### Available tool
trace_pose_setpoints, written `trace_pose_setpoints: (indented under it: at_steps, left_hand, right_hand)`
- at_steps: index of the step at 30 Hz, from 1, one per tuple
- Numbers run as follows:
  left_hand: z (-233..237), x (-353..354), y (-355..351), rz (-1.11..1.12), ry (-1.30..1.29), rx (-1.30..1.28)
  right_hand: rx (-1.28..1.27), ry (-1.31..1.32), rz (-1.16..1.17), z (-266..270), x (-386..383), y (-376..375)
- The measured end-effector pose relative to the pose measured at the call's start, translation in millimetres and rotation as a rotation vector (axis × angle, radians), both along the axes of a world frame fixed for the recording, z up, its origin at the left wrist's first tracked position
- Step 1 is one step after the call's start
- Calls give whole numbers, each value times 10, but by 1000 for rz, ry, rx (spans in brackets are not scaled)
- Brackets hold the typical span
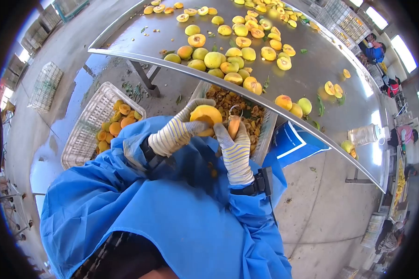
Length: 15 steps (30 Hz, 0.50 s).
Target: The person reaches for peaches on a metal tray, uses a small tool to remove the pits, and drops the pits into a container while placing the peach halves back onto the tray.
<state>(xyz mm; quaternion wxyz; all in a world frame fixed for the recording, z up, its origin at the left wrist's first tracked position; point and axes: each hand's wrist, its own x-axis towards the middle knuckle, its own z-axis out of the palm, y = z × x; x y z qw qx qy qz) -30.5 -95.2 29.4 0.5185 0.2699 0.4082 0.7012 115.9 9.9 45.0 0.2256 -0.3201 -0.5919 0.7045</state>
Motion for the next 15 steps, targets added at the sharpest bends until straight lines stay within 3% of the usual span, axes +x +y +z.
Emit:
trace_pose_setpoints:
  at_steps: [1,4,12,15]
  left_hand:
    - [-17,115,51,30,-68,110]
    - [-142,178,135,49,-18,101]
    - [-39,174,95,267,687,50]
    - [207,14,-178,363,710,-40]
  right_hand:
    - [8,-53,-20,50,-36,-1]
    - [70,-68,-42,-174,-65,92]
    - [228,-22,-66,-271,-133,4]
    - [353,-88,-16,-247,-103,-77]
